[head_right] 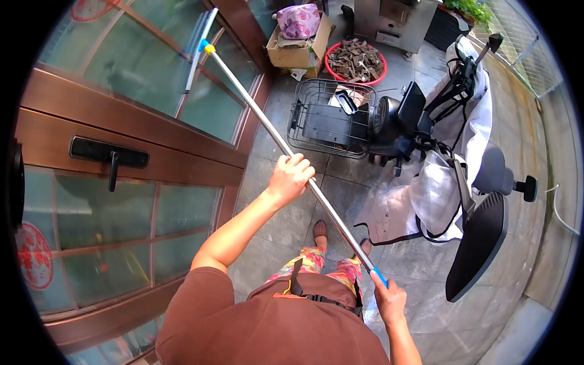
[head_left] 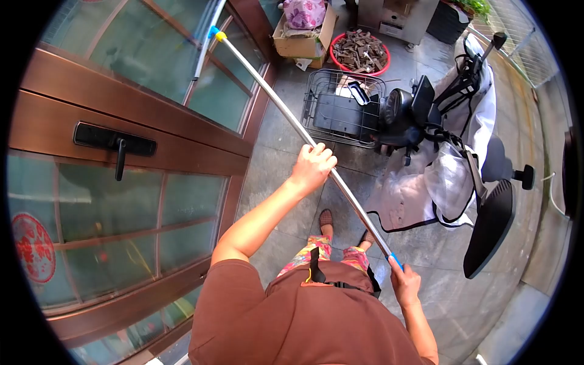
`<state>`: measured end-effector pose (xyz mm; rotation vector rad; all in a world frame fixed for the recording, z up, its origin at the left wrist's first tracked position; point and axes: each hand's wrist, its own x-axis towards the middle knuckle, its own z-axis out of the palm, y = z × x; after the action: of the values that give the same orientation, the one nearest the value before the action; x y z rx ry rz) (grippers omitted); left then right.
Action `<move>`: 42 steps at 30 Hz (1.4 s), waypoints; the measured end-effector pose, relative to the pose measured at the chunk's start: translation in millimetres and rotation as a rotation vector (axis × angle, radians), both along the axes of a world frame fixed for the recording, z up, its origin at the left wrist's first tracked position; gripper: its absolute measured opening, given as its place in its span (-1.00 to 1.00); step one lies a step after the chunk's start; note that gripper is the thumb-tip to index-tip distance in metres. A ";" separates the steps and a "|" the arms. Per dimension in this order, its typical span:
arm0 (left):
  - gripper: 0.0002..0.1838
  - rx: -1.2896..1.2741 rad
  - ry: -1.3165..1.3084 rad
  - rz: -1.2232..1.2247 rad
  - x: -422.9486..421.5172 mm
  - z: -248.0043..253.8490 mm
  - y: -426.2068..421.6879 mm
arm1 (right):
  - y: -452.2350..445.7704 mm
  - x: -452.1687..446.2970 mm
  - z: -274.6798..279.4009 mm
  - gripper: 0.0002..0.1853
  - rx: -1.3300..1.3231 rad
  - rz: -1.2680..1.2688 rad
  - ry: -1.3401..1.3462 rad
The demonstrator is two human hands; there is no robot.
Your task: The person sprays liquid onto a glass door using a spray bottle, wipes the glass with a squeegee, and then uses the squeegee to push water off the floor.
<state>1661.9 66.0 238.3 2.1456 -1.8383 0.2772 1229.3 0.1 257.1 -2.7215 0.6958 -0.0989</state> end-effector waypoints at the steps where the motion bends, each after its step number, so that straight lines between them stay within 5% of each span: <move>1: -0.85 0.009 0.011 0.024 -2.3 1.7 -0.6 | 0.7 -2.8 -2.5 -0.39 0.011 -0.005 -0.015; 4: -0.81 0.093 0.050 0.083 -4.8 -7.8 0.2 | 3.0 2.7 0.2 -0.38 0.079 -0.012 0.045; 15: -0.85 0.323 0.215 0.222 44.1 -165.5 -3.8 | 13.0 81.6 -37.3 -0.39 0.033 -0.015 0.148; 19: -0.77 0.574 0.250 0.129 68.7 -159.6 -17.4 | 7.5 92.6 -32.5 -0.40 -0.009 -0.012 0.160; 23: -0.78 0.461 0.271 0.190 60.6 -159.3 -7.3 | 6.4 95.3 -13.3 -0.38 -0.007 0.033 0.185; 42: -0.81 0.351 -0.136 0.151 -22.1 84.9 -25.0 | -31.0 -15.6 61.8 -0.29 -0.168 0.081 -0.194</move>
<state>1639.8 40.9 323.2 2.5668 -1.9195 0.1436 1213.6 -30.9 318.8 -2.8441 0.5438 -0.4137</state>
